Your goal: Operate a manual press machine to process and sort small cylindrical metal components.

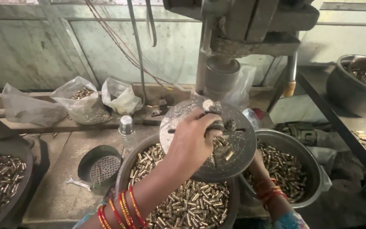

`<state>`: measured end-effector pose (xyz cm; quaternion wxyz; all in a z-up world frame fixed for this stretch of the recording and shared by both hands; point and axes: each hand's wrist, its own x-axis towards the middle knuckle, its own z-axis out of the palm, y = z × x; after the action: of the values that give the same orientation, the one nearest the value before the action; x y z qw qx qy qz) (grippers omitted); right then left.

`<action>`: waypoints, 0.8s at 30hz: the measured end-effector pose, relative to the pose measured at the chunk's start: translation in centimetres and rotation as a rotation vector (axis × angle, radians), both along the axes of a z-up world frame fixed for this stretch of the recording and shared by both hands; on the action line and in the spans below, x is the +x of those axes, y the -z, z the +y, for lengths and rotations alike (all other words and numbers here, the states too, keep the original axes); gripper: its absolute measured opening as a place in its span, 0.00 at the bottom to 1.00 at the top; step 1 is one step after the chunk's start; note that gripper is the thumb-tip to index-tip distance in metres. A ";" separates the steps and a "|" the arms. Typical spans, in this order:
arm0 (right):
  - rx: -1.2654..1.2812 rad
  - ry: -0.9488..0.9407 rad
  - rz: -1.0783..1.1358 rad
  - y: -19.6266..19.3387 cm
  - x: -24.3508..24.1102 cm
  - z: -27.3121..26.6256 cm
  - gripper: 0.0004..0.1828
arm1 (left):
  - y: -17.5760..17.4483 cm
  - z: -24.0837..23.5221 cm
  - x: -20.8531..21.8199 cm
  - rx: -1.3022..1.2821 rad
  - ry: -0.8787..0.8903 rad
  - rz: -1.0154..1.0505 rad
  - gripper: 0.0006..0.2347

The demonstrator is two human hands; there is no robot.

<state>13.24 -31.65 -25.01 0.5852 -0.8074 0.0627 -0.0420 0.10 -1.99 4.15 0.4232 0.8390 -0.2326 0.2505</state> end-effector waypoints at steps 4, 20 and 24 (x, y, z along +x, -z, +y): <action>-0.031 -0.045 0.034 0.7 1.4 0.5 0.14 | 0.0 0.1 0.1 -0.037 0.024 0.106 0.12; 0.321 -0.148 0.045 2.7 -1.8 -7.6 0.15 | -2.8 5.0 -0.9 0.128 0.051 0.763 0.11; 1.245 -0.189 -0.033 1.7 -3.6 -8.6 0.18 | -3.4 5.6 -1.5 0.121 -0.030 0.766 0.14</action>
<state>9.63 -40.30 -26.74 0.9477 -0.3165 -0.0053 0.0416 -1.35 3.63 7.56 0.4256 0.8985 -0.0597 -0.0892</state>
